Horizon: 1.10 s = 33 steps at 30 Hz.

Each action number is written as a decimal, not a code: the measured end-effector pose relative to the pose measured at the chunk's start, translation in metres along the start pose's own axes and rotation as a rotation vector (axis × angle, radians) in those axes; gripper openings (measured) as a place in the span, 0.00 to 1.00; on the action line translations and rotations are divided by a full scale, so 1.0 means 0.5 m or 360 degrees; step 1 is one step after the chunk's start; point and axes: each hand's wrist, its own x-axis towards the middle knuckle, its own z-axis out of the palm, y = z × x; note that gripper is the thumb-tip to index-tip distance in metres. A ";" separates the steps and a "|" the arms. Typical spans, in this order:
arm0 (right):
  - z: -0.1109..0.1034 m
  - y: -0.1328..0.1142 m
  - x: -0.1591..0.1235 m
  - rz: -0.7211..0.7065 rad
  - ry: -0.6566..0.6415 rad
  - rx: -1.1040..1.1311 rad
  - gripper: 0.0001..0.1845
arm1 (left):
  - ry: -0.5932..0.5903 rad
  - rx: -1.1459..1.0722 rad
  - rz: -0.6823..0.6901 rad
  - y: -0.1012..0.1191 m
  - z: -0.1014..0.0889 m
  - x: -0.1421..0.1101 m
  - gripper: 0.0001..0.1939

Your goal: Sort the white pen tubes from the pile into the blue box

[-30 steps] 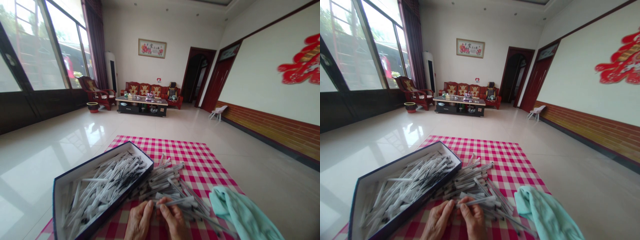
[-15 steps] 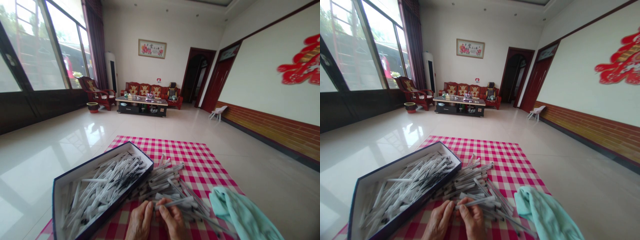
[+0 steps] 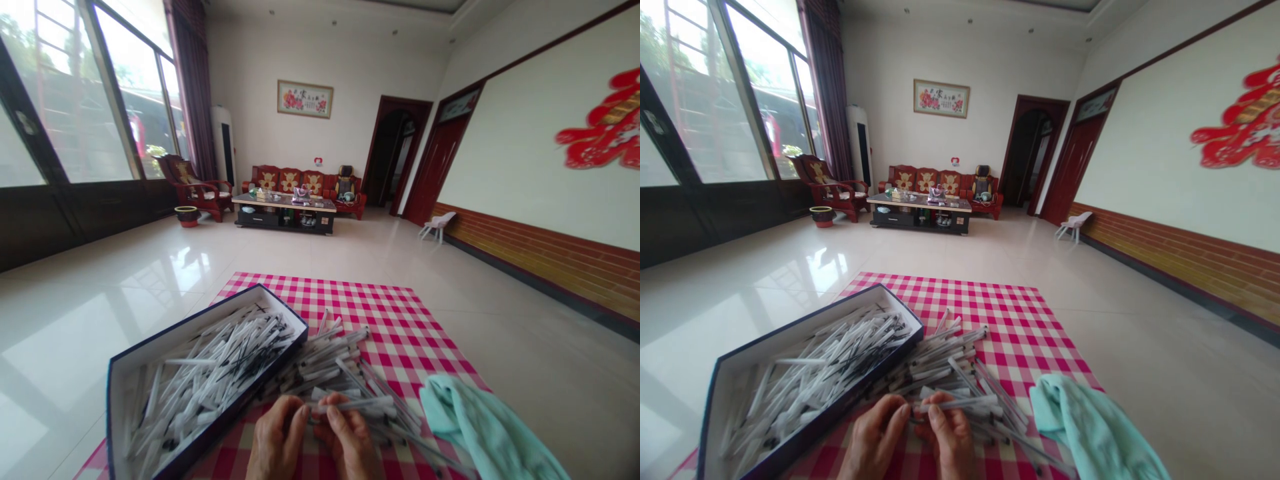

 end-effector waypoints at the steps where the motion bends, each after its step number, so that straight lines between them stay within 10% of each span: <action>1: 0.000 0.000 0.000 0.0005 0.0008 -0.0011 0.14 | 0.0041 0.0072 0.0066 0.005 -0.008 0.004 0.13; 13: -0.002 0.004 0.002 0.0013 -0.0004 0.0040 0.15 | 0.0783 0.1190 0.0054 -0.043 -0.200 0.079 0.14; 23: -0.008 0.001 0.002 0.0054 -0.0080 0.0033 0.14 | 0.0172 0.0650 0.0593 0.015 -0.059 0.028 0.08; 33: -0.018 0.014 0.009 0.0018 -0.0190 0.0041 0.11 | -0.0094 0.0417 0.0529 0.013 -0.012 0.001 0.09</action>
